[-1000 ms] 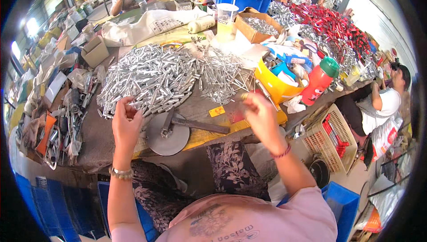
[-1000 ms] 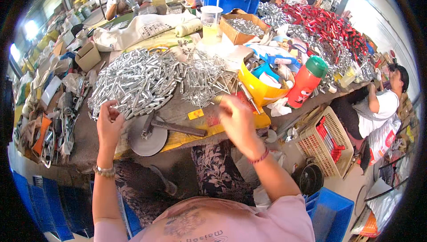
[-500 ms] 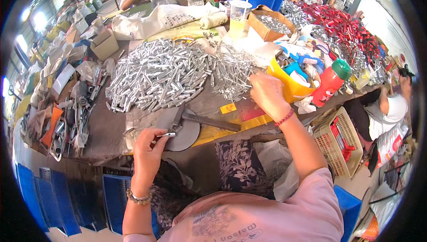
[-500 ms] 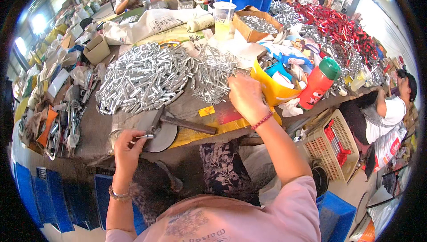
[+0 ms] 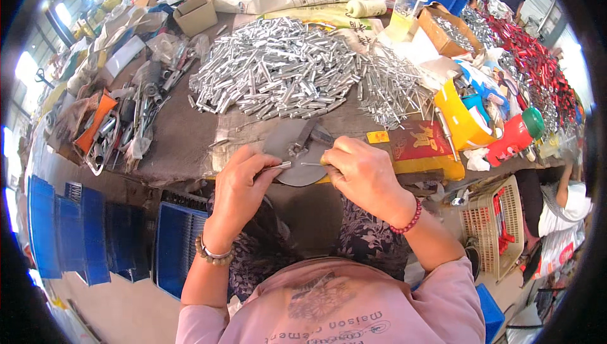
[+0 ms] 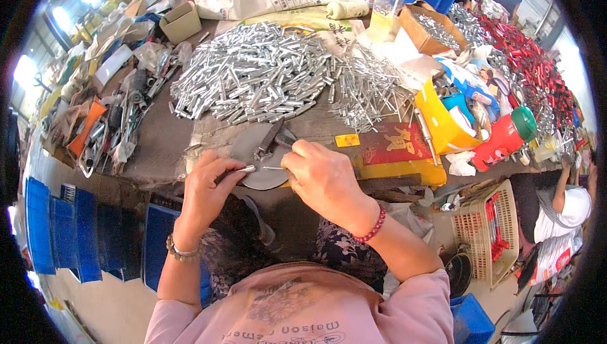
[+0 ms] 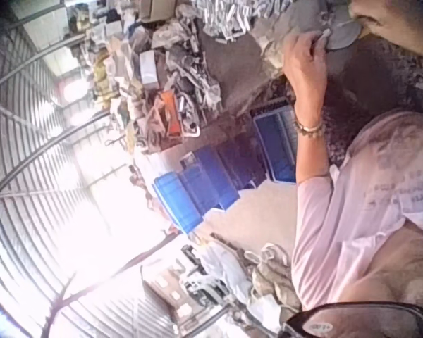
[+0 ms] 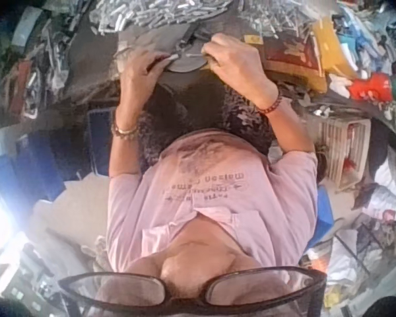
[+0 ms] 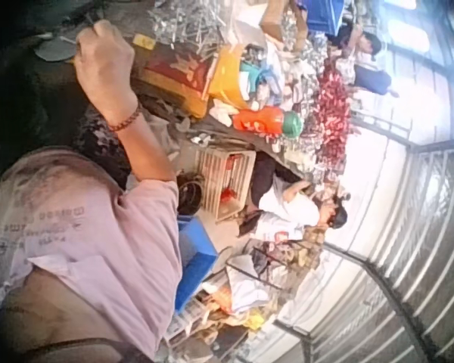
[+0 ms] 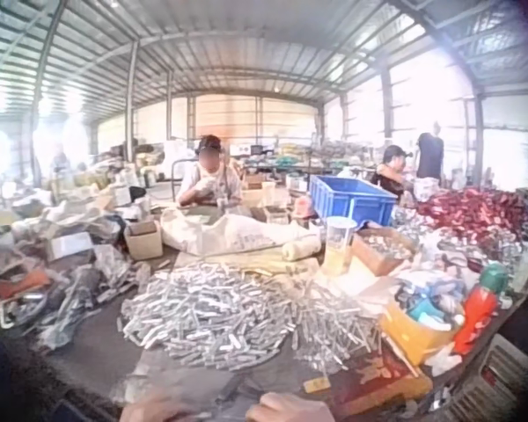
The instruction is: Assembling small metal hardware components using a hammer and sorting them into a storage bin.
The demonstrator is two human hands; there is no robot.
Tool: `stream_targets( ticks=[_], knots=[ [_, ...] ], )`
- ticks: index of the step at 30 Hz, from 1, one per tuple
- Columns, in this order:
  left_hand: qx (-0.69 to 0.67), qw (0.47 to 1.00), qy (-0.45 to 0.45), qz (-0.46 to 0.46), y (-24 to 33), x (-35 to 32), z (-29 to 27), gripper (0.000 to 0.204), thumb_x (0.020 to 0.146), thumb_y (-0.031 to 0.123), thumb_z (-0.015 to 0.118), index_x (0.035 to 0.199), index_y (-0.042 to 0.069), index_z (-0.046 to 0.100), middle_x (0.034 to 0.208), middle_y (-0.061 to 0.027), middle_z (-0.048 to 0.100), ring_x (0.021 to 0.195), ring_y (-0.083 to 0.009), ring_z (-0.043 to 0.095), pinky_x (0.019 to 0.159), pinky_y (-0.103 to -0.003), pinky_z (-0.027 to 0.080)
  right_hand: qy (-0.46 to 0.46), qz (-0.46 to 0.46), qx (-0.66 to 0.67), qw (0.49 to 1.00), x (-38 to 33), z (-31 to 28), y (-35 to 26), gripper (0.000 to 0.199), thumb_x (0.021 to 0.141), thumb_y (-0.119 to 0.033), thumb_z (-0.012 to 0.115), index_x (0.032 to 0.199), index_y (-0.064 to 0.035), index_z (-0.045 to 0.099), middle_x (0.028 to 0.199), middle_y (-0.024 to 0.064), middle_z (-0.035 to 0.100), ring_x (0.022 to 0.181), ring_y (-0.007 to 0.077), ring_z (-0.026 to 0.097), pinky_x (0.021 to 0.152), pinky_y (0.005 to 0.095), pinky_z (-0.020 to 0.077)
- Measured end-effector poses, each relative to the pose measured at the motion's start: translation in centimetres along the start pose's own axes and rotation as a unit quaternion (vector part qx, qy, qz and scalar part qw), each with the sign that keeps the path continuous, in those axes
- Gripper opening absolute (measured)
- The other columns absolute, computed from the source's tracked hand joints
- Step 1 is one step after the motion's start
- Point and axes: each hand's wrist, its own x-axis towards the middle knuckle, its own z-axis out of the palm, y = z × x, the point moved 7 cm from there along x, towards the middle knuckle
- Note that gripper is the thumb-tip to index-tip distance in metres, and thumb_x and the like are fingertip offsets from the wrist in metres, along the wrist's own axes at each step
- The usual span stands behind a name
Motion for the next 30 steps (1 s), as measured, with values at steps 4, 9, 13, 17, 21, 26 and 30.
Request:
stream_targets(
  ticks=[4,9,13,17,21,26,30],
  knots=[
    [0.012,1.0,-0.006,0.01,0.1,0.0,-0.1,0.016,0.089,0.007,0.086,0.105,0.003,0.083,0.091,-0.0104,0.069,0.083,-0.0273,0.067,0.073,-0.038,0.052,-0.002,-0.017,0.0,1.0,0.4,1.4,-0.3,0.014,0.084,-0.003,0.078,0.093,-0.0088,0.069,0.095,0.0084,0.062,0.094,0.0308,0.071,0.078,0.0449,0.0599],
    [0.02,1.0,0.0,0.019,-0.4,0.1,0.2,0.016,0.089,0.006,0.086,0.105,0.003,0.084,0.093,-0.0108,0.071,0.086,-0.0285,0.07,0.075,-0.038,0.055,-0.017,-0.027,0.006,0.999,0.9,1.4,-0.5,0.013,0.084,-0.004,0.077,0.093,-0.0088,0.069,0.097,0.0079,0.062,0.095,0.0304,0.071,0.078,0.0443,0.0596],
    [0.026,0.999,0.004,0.019,-0.7,0.0,0.5,0.018,0.088,0.005,0.086,0.106,0.004,0.084,0.094,-0.0103,0.071,0.086,-0.0282,0.07,0.076,-0.037,0.055,-0.036,-0.041,0.007,0.999,1.1,1.5,-0.3,0.013,0.084,-0.005,0.077,0.093,-0.0085,0.068,0.097,0.0076,0.061,0.094,0.0305,0.07,0.077,0.0441,0.0593],
    [0.019,1.0,0.009,0.013,-0.5,-0.1,0.5,0.017,0.089,0.005,0.086,0.106,0.005,0.084,0.095,-0.0092,0.07,0.086,-0.0266,0.07,0.076,-0.036,0.055,-0.036,-0.053,0.013,0.998,1.1,1.3,-0.5,0.014,0.084,-0.006,0.077,0.094,-0.0084,0.068,0.097,0.0077,0.06,0.093,0.0304,0.069,0.077,0.0442,0.0591],
    [0.024,0.999,0.016,0.014,-0.6,-0.2,0.6,0.017,0.089,0.006,0.086,0.106,0.005,0.084,0.094,-0.0086,0.07,0.086,-0.0254,0.07,0.076,-0.035,0.055,-0.04,-0.072,0.004,0.997,1.1,1.6,-0.5,0.014,0.084,-0.006,0.076,0.095,-0.0082,0.067,0.098,0.008,0.06,0.094,0.0301,0.069,0.077,0.0442,0.0591],
    [0.025,1.0,0.017,0.009,-0.4,-0.1,0.5,0.018,0.088,0.008,0.087,0.106,0.008,0.083,0.096,-0.008,0.071,0.088,-0.0287,0.072,0.077,-0.039,0.057,-0.037,-0.077,-0.003,0.996,1.1,1.8,-0.5,0.015,0.084,-0.006,0.076,0.094,-0.0078,0.066,0.098,0.0083,0.06,0.094,0.0304,0.069,0.077,0.0442,0.0591],
    [0.032,0.998,0.025,0.038,0.0,-0.2,0.3,0.023,0.088,0.005,0.087,0.11,0.008,0.082,0.1,-0.0095,0.072,0.09,-0.0289,0.072,0.079,-0.037,0.057,-0.034,-0.072,-0.008,0.997,1.0,1.8,-0.3,0.014,0.084,-0.006,0.075,0.094,-0.008,0.066,0.098,0.0085,0.059,0.094,0.0305,0.069,0.077,0.044,0.0591]
  ],
)
